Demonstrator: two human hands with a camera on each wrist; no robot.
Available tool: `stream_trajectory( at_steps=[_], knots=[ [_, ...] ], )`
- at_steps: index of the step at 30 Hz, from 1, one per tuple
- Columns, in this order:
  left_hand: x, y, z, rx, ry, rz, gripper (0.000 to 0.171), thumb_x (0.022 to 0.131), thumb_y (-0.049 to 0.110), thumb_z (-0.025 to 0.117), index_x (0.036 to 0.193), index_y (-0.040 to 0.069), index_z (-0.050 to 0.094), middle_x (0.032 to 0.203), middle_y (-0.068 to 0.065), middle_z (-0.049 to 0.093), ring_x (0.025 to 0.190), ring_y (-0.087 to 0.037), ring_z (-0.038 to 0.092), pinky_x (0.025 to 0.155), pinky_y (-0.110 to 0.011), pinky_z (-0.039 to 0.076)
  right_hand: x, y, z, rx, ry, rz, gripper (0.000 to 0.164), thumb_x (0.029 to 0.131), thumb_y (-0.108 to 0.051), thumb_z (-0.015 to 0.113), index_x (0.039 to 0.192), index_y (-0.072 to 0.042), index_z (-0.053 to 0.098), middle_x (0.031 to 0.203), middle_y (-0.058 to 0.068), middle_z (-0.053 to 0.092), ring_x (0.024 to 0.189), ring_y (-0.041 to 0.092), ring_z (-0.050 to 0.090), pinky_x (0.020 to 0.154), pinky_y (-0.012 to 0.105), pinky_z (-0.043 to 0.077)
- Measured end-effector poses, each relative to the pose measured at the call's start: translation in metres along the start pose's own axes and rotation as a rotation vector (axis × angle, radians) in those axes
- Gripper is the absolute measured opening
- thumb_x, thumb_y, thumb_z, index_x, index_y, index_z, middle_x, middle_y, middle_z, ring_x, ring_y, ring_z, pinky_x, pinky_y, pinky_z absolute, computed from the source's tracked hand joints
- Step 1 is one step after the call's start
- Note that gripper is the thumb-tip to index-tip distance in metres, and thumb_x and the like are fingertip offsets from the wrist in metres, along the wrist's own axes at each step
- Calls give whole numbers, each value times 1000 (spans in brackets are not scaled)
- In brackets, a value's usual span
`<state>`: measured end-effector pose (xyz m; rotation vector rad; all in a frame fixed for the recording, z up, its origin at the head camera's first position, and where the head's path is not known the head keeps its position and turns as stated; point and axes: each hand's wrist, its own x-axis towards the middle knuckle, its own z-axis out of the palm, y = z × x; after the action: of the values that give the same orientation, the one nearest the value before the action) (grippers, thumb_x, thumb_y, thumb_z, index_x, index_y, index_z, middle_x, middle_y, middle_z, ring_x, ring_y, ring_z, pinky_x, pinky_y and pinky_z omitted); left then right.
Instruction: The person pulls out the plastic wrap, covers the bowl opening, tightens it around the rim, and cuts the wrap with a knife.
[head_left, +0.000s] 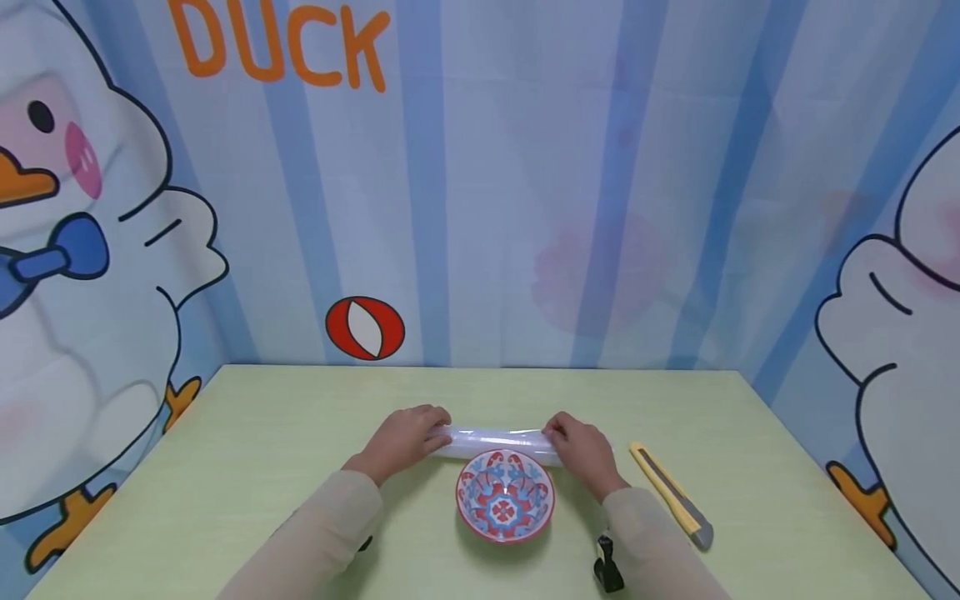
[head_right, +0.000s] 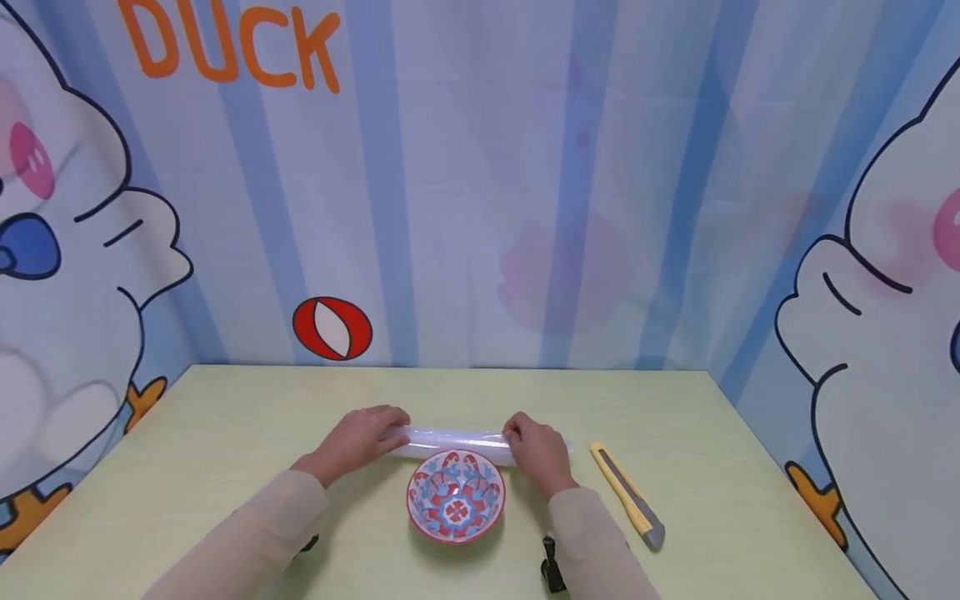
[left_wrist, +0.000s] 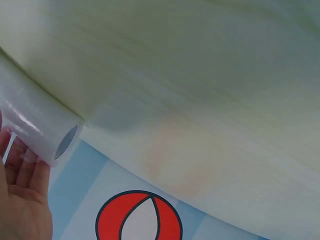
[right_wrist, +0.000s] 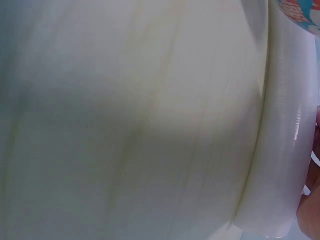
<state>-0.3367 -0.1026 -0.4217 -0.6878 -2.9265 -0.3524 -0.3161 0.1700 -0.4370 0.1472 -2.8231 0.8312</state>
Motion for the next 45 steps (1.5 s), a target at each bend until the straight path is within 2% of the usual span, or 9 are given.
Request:
stream_trajectory(
  at_steps=[7,11,15,18,22,28,31,38,45],
  knots=[
    [0,0,-2,9,-30,32,17,85,33,65,97,20,63,92,3,63,84,-13,56,81,-33,50,-1,0,1,78,-7,35,12,92,-21,52,94,-14,62,90,1,66,74,14,53,71,32,42],
    [2,3,-4,6,-50,-8,14,85,30,65,96,21,62,91,2,61,82,-13,53,78,-32,50,0,0,-2,130,-19,48,14,92,-22,53,96,-12,62,93,2,66,77,15,53,72,32,43],
    [5,5,-5,-16,-12,-44,7,87,24,63,93,20,62,85,3,60,75,-13,51,74,-30,49,0,1,-5,169,-50,62,13,93,-22,52,97,-12,61,94,2,65,83,15,55,76,33,45],
    [6,5,-3,-41,27,-69,5,88,22,62,92,19,64,82,3,61,73,-12,50,73,-30,49,-1,3,-8,172,-89,27,13,93,-20,52,100,-12,60,101,3,64,94,19,57,85,39,47],
    [8,5,-3,-57,40,-126,10,88,24,62,95,17,66,90,1,64,79,-14,54,80,-33,51,-2,7,-14,162,-129,-10,21,91,-17,55,110,-8,59,111,9,63,107,26,57,94,45,45],
    [13,10,-6,-79,13,-183,14,89,26,61,96,14,65,91,0,63,81,-15,54,82,-33,51,0,8,-21,220,-153,100,15,89,-12,56,99,-6,64,100,8,65,94,21,57,86,40,46],
    [13,11,-7,-64,0,-145,12,88,24,62,96,15,64,86,1,63,78,-14,53,80,-32,51,1,6,-22,204,-135,113,12,89,-13,56,94,-5,65,95,8,65,87,20,55,82,38,46],
    [7,1,-12,137,11,68,18,85,19,66,103,15,66,97,0,68,88,-14,60,84,-29,52,2,1,-21,133,-55,83,10,89,-12,57,92,-4,64,91,9,64,83,20,56,79,39,46],
    [2,-3,-20,274,-11,134,15,86,21,65,98,14,67,90,0,67,80,-13,59,81,-28,53,-3,5,-18,-71,27,-74,9,86,-11,61,94,-7,65,91,6,65,85,21,57,79,40,48]
  ],
)
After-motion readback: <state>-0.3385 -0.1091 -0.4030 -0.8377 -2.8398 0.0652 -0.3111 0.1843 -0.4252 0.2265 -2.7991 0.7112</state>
